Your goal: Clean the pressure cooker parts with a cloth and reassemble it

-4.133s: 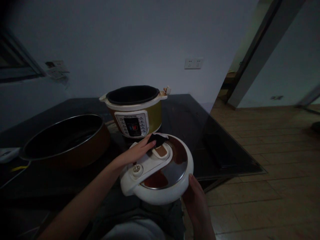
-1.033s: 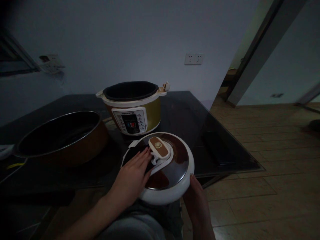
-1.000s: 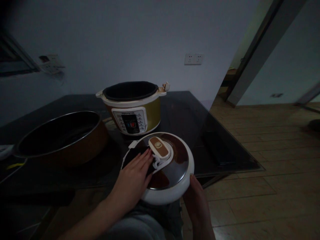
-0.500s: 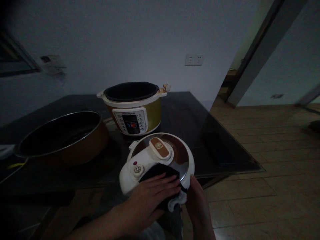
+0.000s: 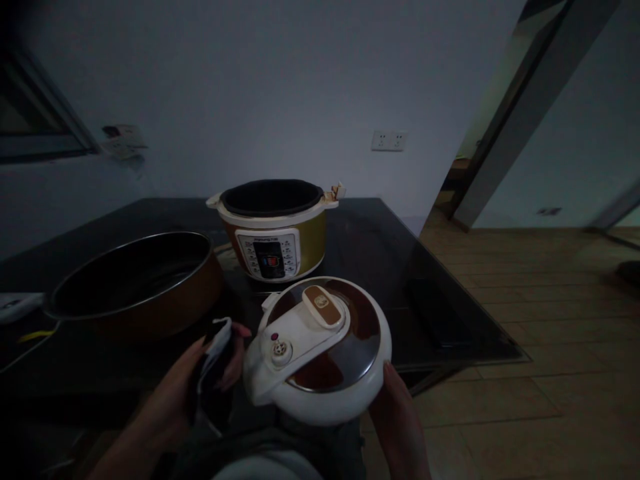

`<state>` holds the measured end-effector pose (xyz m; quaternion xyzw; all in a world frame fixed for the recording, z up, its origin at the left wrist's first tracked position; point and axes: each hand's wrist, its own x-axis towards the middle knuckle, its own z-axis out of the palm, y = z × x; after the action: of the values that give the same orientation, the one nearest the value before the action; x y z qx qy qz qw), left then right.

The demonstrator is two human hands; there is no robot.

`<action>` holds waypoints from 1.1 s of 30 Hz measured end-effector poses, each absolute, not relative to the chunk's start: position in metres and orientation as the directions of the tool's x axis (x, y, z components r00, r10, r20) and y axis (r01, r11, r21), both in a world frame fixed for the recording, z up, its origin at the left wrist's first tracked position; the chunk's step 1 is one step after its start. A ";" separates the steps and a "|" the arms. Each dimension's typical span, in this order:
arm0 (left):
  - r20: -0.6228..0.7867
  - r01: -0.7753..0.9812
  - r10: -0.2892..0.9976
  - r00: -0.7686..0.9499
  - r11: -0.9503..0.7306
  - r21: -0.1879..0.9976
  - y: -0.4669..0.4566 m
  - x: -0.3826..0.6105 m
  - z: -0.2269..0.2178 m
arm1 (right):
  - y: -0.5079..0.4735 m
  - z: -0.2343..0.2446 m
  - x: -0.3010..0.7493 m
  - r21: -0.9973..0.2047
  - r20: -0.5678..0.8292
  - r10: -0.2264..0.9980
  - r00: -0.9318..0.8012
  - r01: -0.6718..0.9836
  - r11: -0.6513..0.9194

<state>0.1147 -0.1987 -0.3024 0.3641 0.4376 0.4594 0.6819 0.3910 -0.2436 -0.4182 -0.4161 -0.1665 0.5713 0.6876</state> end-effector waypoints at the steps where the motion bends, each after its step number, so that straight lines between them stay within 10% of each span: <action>1: -0.258 -0.271 0.953 0.160 0.293 0.917 -0.198 0.108 -0.304 | -0.244 -0.417 0.391 -0.758 -0.267 0.919 0.290 -0.653 -0.014; 9: -0.005 0.282 0.998 0.064 -0.014 0.959 -0.204 0.082 -0.337 | -0.240 -0.397 0.389 -0.740 -0.355 0.866 0.351 -0.672 -0.031; 16: 0.465 0.577 0.834 0.298 -0.545 0.608 -0.204 0.084 -0.375 | -0.238 -0.357 0.390 -0.742 -0.388 0.869 0.309 -0.663 -0.095; 33: 0.695 0.467 0.482 0.534 -0.853 0.233 -0.151 0.085 -0.332 | -0.217 -0.272 0.403 -0.763 -0.304 0.928 0.214 -0.638 -0.103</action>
<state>0.0855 -0.1515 -0.3321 0.8757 0.2709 0.3996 0.0093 0.4032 -0.2166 -0.2720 -0.4321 -0.1679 0.6040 0.6483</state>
